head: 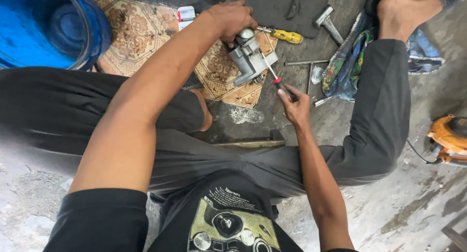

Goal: Assembling a brush holder into a starter motor housing using a screwdriver and manual alignment.

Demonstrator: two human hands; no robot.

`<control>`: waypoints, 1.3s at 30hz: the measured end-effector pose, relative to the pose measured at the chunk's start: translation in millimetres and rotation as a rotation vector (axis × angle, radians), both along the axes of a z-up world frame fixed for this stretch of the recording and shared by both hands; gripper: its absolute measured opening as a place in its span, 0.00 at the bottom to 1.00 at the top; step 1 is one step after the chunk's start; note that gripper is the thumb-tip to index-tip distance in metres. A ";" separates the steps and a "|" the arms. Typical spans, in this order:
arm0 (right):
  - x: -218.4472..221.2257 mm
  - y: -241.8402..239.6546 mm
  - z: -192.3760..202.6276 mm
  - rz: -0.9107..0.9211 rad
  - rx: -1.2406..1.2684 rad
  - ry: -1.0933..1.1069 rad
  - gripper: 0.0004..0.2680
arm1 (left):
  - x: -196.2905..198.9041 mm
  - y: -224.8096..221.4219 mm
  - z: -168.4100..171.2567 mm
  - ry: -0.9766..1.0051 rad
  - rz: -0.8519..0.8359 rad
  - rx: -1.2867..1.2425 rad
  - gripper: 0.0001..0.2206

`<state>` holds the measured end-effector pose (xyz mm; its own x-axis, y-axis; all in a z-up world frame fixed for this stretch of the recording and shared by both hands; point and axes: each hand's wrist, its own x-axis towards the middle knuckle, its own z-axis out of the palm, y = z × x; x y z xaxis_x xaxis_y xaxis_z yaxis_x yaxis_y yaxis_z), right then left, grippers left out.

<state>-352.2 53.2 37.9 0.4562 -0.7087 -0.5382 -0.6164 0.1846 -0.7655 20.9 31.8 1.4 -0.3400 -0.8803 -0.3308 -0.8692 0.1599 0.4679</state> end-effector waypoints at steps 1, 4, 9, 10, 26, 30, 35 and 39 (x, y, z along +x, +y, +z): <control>5.1 3.6 8.8 0.031 -0.164 0.020 0.15 | -0.5 0.3 2.5 0.004 0.009 0.005 0.36; 8.9 12.2 7.3 0.095 -0.338 0.055 0.14 | 0.7 0.2 1.6 -0.002 0.013 0.018 0.35; 19.1 13.1 5.9 0.095 -0.012 0.027 0.14 | -1.2 -1.6 2.2 -0.018 0.024 0.044 0.36; 15.4 12.9 0.2 0.034 0.125 -0.061 0.15 | -1.7 -0.7 2.7 -0.006 0.033 0.046 0.38; 26.5 15.4 20.4 0.078 -0.390 0.098 0.10 | -5.8 0.3 5.0 0.006 0.048 0.055 0.36; 27.0 8.9 18.9 0.114 -0.373 0.155 0.14 | -5.1 1.0 0.2 -0.002 0.028 0.043 0.37; 29.7 1.7 24.9 0.160 -0.159 0.176 0.13 | -6.7 4.9 -13.5 -0.094 -0.006 -0.086 0.38; 29.3 0.0 21.3 0.069 0.113 0.154 0.10 | -5.8 5.0 -15.1 -0.167 -0.030 -0.153 0.37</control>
